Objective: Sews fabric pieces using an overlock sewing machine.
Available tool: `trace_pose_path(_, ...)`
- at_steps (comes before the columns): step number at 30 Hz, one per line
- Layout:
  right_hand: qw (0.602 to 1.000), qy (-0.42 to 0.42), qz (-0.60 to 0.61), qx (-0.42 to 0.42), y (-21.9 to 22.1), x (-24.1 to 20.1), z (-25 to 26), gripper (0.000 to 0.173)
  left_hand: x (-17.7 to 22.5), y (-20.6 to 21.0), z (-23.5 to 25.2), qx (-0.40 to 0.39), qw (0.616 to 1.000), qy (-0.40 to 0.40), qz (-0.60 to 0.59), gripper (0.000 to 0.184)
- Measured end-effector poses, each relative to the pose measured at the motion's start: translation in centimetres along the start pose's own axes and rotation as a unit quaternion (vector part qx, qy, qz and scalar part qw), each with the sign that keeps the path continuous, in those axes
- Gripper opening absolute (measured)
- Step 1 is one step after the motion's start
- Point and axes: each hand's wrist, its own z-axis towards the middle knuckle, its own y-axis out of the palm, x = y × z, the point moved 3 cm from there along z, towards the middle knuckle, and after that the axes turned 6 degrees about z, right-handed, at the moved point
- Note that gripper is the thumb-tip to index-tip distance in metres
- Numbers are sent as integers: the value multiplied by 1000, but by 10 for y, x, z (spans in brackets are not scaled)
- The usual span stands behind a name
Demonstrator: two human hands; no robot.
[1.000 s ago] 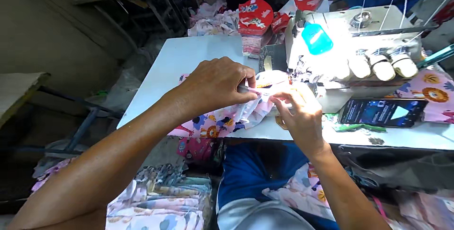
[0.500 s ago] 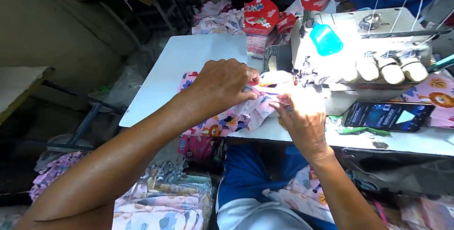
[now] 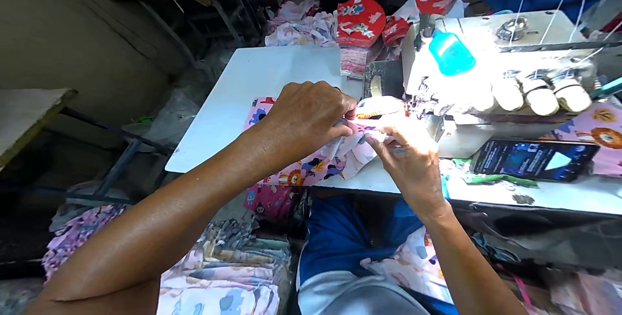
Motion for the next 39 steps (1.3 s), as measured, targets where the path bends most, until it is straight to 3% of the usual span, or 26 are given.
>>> trace_pose_path(8,999,-22,-23,26,1,-2,3,14,2,4,1,19,1000,9,-15,22)
trace_pose_path(16,997,-43,-47,36,-16,18,-3,15,-4,7,-2,54,993,83,-68,28)
trace_pose_path(26,998,-20,-25,57,-26,36,-11,13,1,10,-5,73,985,98,-122,28)
trace_pose_path(33,994,-68,-33,75,-24,41,-14,11,-1,15,-4,78,984,97,-125,27)
trace_pose_path(39,996,-61,-28,51,-26,44,-19,11,-1,16,-3,83,982,87,-149,23)
